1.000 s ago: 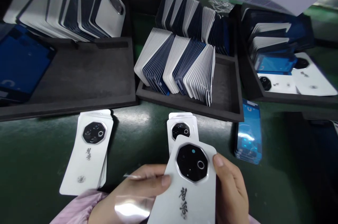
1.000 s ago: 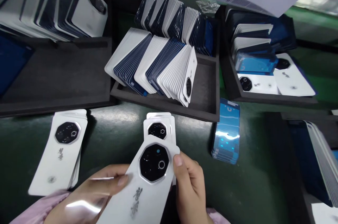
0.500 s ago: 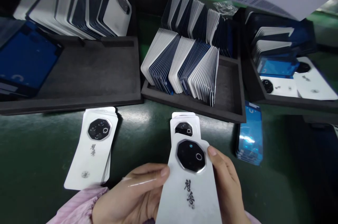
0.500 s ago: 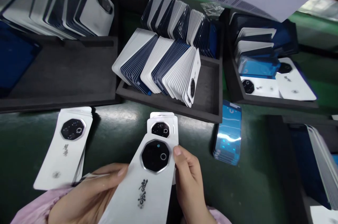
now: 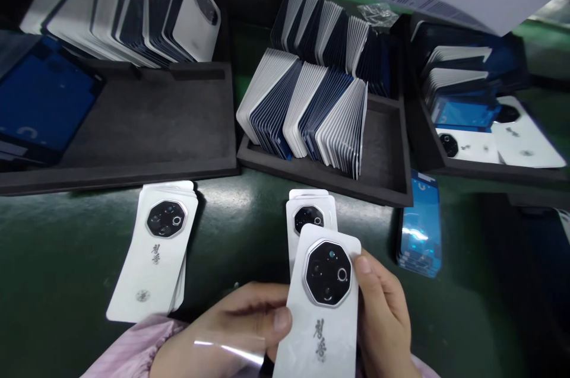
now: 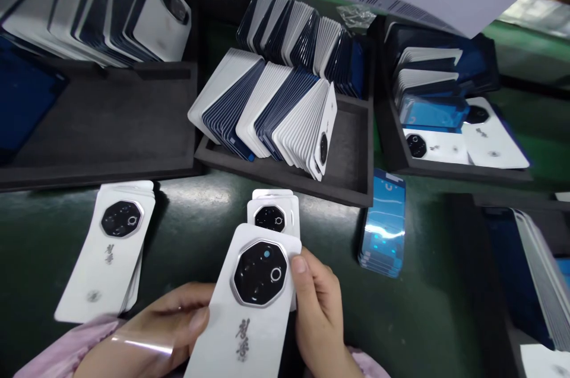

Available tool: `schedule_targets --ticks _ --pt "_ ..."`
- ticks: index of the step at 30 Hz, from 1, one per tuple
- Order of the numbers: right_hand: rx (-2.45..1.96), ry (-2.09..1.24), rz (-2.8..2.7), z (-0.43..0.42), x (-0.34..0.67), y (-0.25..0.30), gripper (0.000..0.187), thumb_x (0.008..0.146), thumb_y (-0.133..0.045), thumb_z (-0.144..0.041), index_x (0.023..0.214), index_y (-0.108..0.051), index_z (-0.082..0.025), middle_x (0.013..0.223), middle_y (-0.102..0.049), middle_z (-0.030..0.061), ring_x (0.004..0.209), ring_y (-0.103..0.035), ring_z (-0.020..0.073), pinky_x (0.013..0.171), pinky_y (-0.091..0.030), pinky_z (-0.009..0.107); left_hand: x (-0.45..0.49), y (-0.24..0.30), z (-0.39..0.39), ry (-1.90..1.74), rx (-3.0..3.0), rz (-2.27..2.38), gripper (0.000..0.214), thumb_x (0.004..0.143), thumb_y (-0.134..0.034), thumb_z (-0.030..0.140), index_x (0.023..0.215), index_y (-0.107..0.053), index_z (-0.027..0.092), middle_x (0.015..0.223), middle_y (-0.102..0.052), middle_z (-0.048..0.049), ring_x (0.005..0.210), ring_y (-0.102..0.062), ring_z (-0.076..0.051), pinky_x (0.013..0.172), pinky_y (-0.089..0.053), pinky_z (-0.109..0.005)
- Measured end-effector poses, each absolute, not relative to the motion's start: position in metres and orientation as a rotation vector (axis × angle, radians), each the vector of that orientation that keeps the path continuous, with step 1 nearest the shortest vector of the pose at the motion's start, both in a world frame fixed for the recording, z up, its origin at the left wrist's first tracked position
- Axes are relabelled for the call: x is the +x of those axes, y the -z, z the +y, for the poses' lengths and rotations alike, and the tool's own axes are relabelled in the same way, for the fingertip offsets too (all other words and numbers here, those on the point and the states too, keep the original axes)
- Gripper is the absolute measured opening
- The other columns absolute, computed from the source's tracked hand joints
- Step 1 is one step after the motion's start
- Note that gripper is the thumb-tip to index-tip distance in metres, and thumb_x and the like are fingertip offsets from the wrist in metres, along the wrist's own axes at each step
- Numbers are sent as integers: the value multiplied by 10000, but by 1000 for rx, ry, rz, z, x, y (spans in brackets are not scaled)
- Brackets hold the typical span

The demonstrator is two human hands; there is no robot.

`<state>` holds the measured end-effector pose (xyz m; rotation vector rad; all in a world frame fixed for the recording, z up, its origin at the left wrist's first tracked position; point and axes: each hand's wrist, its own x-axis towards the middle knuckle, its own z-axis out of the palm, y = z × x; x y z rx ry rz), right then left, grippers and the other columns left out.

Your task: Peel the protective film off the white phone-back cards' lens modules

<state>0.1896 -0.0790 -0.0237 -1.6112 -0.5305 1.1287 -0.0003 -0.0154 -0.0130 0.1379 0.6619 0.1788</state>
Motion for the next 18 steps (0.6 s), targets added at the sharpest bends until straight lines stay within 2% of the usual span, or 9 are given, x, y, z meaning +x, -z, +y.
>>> schedule_targets --ticks 3,8,15,18 --pt "-1621 -1105 -560 -81 190 23 552 956 -652 -630 627 -644 -187 573 -446 -24 555 -347 119 469 -274 232 0 4 -13 -186 163 727 326 727 -977 448 944 -902 216 741 -788 -12 730 -688 -131 769 -530 -218" --pt "-1619 -1091 -570 -81 186 17 552 970 -628 -624 620 -602 -197 564 -406 -31 543 -326 120 469 -253 247 -4 -1 -18 -242 199 847 355 660 -1012 463 907 -900 233 945 -876 -44 934 -772 -210 844 -551 -266" --pt "-1622 -1064 -562 -82 183 11 543 966 -632 -622 623 -569 -206 578 -409 -32 541 -287 117 446 -213 248 -4 1 -17 -226 255 825 367 676 -1002 463 938 -895 228 989 -878 -58 970 -786 -255 874 -561 -319" --pt "-1634 -1023 -615 -83 185 13 537 981 -622 -604 625 -569 -206 577 -407 -31 540 -295 119 453 -221 255 0 -2 -11 -183 343 763 455 707 -956 556 995 -895 209 955 -867 -77 935 -765 -258 857 -530 -318"
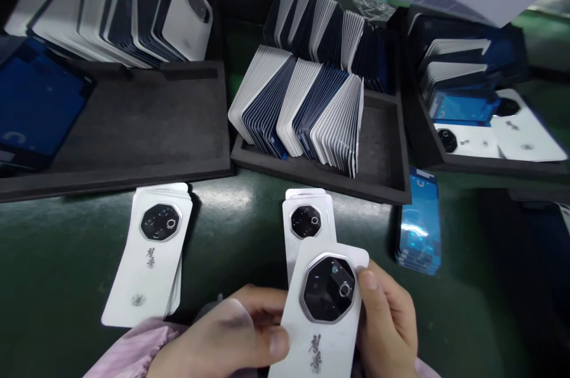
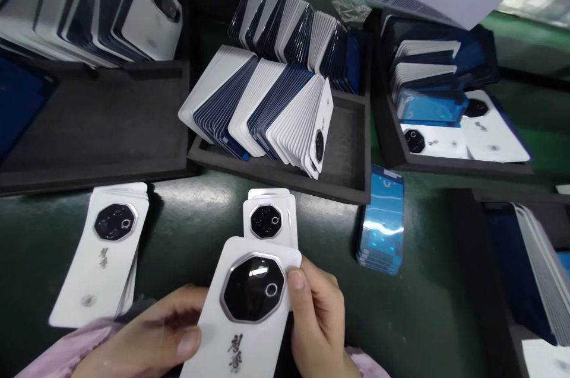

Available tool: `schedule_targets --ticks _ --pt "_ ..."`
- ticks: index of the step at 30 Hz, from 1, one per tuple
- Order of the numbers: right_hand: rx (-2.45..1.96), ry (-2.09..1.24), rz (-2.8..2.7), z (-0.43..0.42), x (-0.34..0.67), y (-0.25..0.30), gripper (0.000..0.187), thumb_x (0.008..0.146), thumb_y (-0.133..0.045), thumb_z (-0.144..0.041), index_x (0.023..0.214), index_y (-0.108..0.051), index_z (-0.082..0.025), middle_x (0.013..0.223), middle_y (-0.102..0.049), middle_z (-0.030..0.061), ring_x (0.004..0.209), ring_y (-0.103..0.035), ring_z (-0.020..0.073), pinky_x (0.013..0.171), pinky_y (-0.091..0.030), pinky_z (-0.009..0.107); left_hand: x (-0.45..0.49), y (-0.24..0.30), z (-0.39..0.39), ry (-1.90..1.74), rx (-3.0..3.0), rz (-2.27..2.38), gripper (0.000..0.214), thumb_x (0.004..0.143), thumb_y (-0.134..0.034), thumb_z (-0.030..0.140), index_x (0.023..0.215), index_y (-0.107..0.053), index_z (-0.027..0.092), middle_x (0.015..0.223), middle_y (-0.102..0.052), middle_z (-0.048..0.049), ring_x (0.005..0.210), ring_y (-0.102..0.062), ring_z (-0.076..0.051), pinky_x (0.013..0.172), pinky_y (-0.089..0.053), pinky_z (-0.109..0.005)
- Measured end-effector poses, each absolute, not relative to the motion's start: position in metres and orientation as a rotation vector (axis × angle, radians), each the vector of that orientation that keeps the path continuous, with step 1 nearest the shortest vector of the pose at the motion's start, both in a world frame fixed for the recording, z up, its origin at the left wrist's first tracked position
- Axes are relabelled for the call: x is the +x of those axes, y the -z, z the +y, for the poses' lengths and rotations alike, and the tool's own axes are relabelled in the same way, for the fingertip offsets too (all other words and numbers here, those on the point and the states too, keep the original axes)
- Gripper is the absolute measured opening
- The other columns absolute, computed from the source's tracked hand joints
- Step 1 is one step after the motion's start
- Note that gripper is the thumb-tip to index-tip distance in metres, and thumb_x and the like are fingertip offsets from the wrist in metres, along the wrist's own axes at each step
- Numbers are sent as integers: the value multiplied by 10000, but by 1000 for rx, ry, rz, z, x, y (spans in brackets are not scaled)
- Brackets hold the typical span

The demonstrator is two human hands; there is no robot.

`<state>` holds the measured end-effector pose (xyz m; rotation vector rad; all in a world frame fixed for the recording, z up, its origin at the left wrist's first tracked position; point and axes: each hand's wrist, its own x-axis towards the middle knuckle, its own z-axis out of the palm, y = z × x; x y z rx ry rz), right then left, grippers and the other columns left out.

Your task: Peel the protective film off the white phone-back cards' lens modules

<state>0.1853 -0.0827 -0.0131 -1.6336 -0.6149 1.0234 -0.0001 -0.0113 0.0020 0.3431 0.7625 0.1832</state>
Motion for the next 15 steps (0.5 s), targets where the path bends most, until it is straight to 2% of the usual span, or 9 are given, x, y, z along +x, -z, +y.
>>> schedule_targets --ticks 2,5,8,11,15 --pt "-1633 -980 -676 -83 187 15 535 997 -607 -584 620 -582 -206 568 -408 -27 533 -312 123 455 -243 262 1 -3 -10 -170 394 767 512 711 -928 611 1014 -893 199 938 -853 -90 960 -744 -287 875 -519 -345" --pt "-1625 -920 -741 -84 189 18 545 1013 -589 -558 598 -576 -205 562 -415 -19 526 -338 130 457 -279 268 1 0 -11 -173 424 845 470 703 -932 604 972 -897 220 925 -833 -78 999 -714 -310 901 -520 -368" --pt "-1608 -895 -784 -83 190 17 555 1025 -582 -538 582 -557 -203 565 -431 -17 523 -342 126 459 -283 261 0 5 -14 -188 518 841 425 758 -884 620 901 -899 220 856 -794 -60 900 -676 -268 816 -529 -318" --pt "-1593 -878 -799 -82 190 15 535 1030 -586 -523 598 -583 -208 577 -466 -14 526 -371 128 469 -298 263 1 10 -15 -246 715 826 471 848 -788 650 831 -885 190 772 -717 -55 794 -599 -227 719 -507 -275" --pt "-1615 -832 -828 -82 189 15 524 1033 -591 -517 606 -619 -213 575 -509 -8 523 -417 136 487 -322 279 6 13 -15 -255 863 807 495 921 -724 616 861 -872 148 757 -650 -49 710 -506 -180 633 -438 -243"
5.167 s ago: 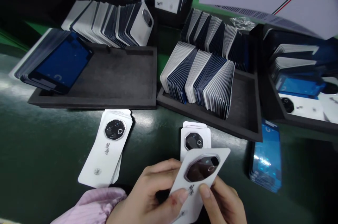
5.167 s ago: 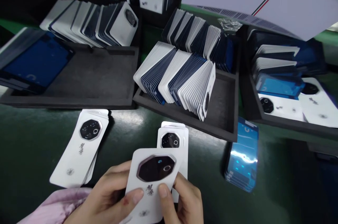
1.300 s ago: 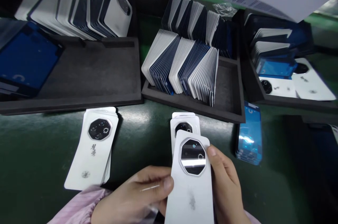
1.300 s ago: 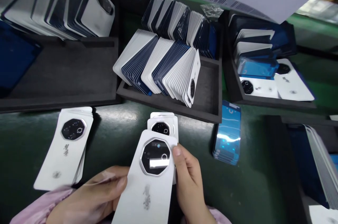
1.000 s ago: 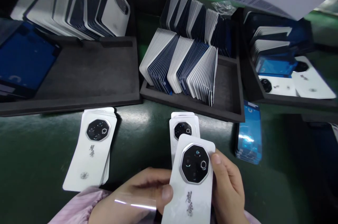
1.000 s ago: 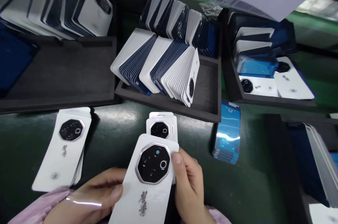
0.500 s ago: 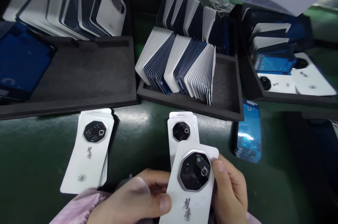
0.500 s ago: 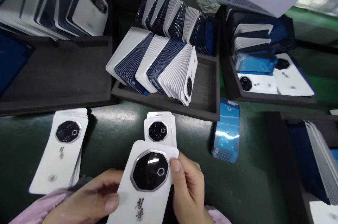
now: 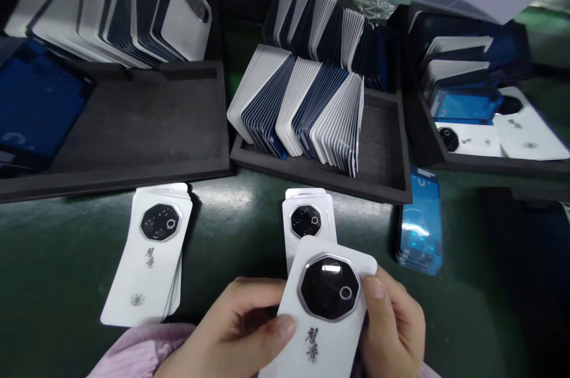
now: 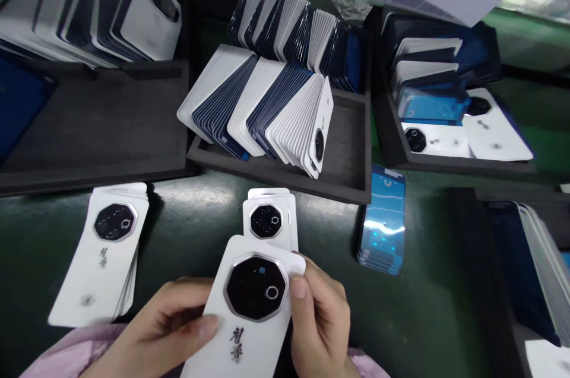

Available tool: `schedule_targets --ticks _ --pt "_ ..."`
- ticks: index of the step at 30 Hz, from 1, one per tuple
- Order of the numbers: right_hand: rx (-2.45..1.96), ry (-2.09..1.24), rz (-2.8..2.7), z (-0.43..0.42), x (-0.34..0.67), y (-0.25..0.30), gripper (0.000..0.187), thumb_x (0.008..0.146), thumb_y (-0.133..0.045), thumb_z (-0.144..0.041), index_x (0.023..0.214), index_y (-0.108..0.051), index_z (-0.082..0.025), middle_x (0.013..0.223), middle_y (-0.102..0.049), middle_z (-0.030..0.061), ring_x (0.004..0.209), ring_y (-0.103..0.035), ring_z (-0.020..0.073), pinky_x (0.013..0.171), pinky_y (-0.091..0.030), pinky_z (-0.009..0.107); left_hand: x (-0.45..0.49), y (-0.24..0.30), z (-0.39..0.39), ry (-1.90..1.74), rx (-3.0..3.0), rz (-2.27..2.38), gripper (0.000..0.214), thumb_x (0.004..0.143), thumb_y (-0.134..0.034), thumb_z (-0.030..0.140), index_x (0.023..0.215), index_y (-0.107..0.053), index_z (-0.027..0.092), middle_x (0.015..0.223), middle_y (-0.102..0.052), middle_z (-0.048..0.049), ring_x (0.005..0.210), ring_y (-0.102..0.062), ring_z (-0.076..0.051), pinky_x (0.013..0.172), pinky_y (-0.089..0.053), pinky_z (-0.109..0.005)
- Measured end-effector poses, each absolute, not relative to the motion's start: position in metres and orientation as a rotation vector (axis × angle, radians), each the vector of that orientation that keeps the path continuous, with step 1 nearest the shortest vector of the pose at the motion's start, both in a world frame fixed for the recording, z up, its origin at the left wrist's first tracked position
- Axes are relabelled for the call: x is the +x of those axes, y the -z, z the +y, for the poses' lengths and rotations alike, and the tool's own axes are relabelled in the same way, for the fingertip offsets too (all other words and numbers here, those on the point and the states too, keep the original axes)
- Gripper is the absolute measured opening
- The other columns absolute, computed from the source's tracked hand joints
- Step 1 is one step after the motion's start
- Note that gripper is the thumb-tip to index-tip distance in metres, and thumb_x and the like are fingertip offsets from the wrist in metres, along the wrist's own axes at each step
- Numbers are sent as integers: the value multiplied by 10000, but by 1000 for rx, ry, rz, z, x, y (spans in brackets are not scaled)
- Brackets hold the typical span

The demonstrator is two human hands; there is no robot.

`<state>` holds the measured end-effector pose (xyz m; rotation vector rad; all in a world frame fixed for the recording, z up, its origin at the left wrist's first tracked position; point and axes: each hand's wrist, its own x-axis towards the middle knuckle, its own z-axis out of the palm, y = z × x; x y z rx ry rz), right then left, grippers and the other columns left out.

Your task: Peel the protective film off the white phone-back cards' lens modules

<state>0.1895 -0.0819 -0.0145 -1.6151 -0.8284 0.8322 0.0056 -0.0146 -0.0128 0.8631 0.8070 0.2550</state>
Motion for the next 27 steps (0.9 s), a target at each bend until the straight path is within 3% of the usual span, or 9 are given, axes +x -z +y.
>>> schedule_targets --ticks 5,8,12,14,16,20,22,24,27 --pt "-1605 -791 -923 -81 191 15 461 1060 -570 -423 657 -666 -223 613 -589 0 532 -482 138 496 -354 273 11 17 -16 -288 906 760 416 957 -724 514 837 -841 132 674 -524 -5 620 -359 -130 561 -368 -222" --pt "-1594 -806 -965 -80 191 15 443 1067 -561 -392 669 -654 -221 614 -558 -11 546 -509 135 516 -391 263 12 20 -17 -262 914 776 335 926 -779 448 807 -826 138 640 -475 16 603 -319 -121 546 -348 -221" --pt "-1623 -765 -968 -80 196 21 295 1051 -608 -296 763 -633 -239 663 -595 -36 586 -544 125 546 -424 242 13 21 -19 -275 829 840 401 906 -777 516 784 -818 136 645 -467 19 624 -304 -127 569 -351 -227" --pt "-1646 -567 -1056 -80 200 25 67 985 -704 -199 961 -683 -257 844 -663 -18 741 -606 147 660 -483 255 14 22 -19 -272 773 874 423 883 -791 539 767 -811 133 652 -478 18 632 -326 -130 586 -361 -228" --pt "-1634 -287 -1282 -79 204 26 256 908 -782 -149 1131 -696 -241 1042 -651 30 966 -619 197 859 -503 316 16 23 -19 -265 742 883 386 895 -780 508 807 -826 136 661 -513 13 630 -364 -133 594 -370 -230" --pt "-1498 -200 -1884 -79 198 21 227 949 -761 -361 1122 -733 -217 1260 -573 99 1319 -457 354 1114 -401 471 19 25 -17 -306 895 921 201 903 -743 296 803 -827 143 648 -547 23 617 -396 -134 599 -381 -226" --pt "-1444 -257 -1980 -81 191 17 176 951 -774 -346 1090 -746 -242 1262 -592 82 1354 -417 357 1167 -370 475 19 25 -16 -321 986 932 169 884 -734 227 751 -803 147 632 -537 30 622 -408 -137 608 -385 -221" --pt "-1464 -283 -1905 -85 186 15 127 943 -792 -213 1037 -766 -295 1136 -669 34 1279 -456 305 1169 -368 439 19 25 -14 -326 1029 934 202 905 -722 243 735 -783 152 634 -542 28 634 -425 -143 619 -394 -220" --pt "-1378 -372 -1725 -89 189 15 171 1010 -710 -180 946 -781 -321 875 -719 -2 1068 -520 251 1028 -442 383 17 25 -14 -315 1046 935 280 953 -684 318 736 -741 150 648 -512 29 636 -399 -137 601 -375 -217"
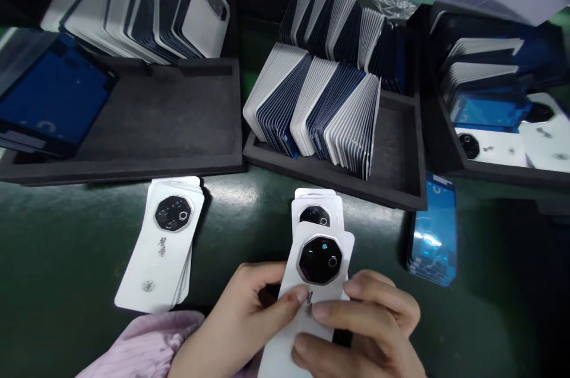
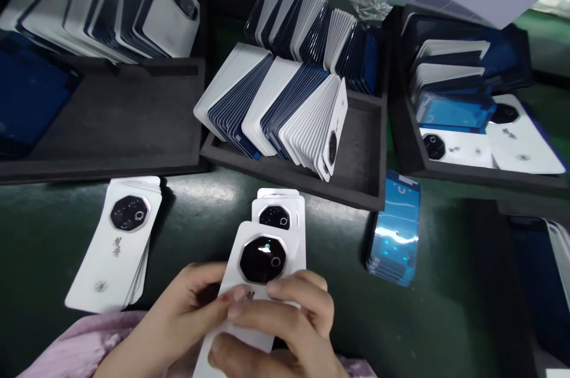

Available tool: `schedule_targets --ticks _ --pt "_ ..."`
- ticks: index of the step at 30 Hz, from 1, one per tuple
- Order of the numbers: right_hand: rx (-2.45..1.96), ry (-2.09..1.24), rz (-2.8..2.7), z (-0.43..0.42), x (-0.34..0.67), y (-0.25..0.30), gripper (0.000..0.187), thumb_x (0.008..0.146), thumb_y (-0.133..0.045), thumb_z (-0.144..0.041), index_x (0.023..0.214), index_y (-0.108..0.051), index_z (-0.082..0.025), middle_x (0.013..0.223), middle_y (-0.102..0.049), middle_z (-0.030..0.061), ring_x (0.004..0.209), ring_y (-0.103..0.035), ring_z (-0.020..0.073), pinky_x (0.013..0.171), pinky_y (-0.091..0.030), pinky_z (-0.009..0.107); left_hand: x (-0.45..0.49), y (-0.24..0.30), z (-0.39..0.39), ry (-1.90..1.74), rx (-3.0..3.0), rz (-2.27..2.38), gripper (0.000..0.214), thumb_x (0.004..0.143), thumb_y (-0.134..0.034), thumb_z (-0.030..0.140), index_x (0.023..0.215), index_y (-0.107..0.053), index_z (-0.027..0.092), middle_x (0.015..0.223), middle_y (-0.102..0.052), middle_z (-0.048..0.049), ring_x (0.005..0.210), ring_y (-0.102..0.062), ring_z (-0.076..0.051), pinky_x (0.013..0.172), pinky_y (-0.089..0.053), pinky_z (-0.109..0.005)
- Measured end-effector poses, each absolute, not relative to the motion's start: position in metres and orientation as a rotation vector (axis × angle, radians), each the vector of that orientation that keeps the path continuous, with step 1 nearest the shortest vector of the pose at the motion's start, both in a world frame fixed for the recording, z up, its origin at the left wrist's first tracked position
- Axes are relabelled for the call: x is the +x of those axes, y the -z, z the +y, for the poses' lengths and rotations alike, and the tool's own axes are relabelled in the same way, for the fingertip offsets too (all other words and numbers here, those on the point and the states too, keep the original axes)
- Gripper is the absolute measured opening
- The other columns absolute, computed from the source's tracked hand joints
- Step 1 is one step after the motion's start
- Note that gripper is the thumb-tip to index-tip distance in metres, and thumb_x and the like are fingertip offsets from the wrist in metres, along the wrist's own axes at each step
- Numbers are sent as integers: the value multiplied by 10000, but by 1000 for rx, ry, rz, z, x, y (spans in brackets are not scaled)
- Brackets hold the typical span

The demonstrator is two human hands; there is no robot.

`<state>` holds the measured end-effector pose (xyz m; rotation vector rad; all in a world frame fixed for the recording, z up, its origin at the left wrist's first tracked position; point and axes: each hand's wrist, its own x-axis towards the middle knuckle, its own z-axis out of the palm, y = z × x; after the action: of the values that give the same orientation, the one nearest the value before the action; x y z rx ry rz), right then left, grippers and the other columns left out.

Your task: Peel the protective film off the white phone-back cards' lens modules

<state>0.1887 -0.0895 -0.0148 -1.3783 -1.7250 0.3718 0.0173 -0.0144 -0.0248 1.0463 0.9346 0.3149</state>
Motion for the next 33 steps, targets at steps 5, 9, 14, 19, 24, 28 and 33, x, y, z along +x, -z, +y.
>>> schedule_targets --ticks 5,9,14,19,24,28,33 --pt "-1361 -698 -1262 -84 206 15 156 975 -687 -93 947 -734 -239 826 -711 -17 769 -597 160 699 -515 289 16 27 -19 -277 946 911 281 961 -637 355 781 -699 148 681 -430 39 644 -315 -127 553 -307 -212" --pt "-1616 -834 -944 -79 207 11 233 912 -735 -99 894 -786 -325 797 -749 -57 718 -635 134 655 -527 222 17 30 -19 -279 944 937 271 973 -631 347 804 -713 151 690 -453 38 650 -337 -124 560 -304 -207" --pt "-1708 -855 -870 -78 203 8 220 875 -772 -168 853 -820 -382 740 -757 -67 657 -627 129 615 -516 197 17 34 -19 -284 938 941 269 974 -644 375 877 -760 152 746 -572 14 677 -432 -132 601 -380 -201" --pt "-1783 -862 -863 -83 205 15 140 847 -831 -243 892 -810 -374 746 -743 -63 590 -577 115 578 -498 193 15 34 -21 -280 960 943 258 943 -669 366 965 -809 151 803 -675 -17 703 -522 -152 629 -440 -215" --pt "-1786 -1013 -962 -85 208 18 42 877 -825 -314 848 -799 -329 741 -749 -37 619 -622 135 531 -451 218 17 33 -19 -255 1071 956 229 930 -668 313 960 -835 159 799 -718 -16 703 -559 -156 637 -459 -220" --pt "-1782 -1033 -962 -85 211 14 55 896 -807 -335 844 -794 -325 741 -748 -39 617 -617 134 540 -449 222 18 33 -19 -253 1133 955 216 927 -659 274 949 -839 157 823 -739 -19 716 -579 -159 642 -467 -221" --pt "-1800 -997 -975 -83 212 14 51 906 -793 -323 855 -788 -328 739 -749 -49 613 -601 127 557 -455 212 18 32 -19 -243 1158 953 213 926 -662 252 987 -855 185 800 -730 12 655 -507 -124 590 -423 -196"
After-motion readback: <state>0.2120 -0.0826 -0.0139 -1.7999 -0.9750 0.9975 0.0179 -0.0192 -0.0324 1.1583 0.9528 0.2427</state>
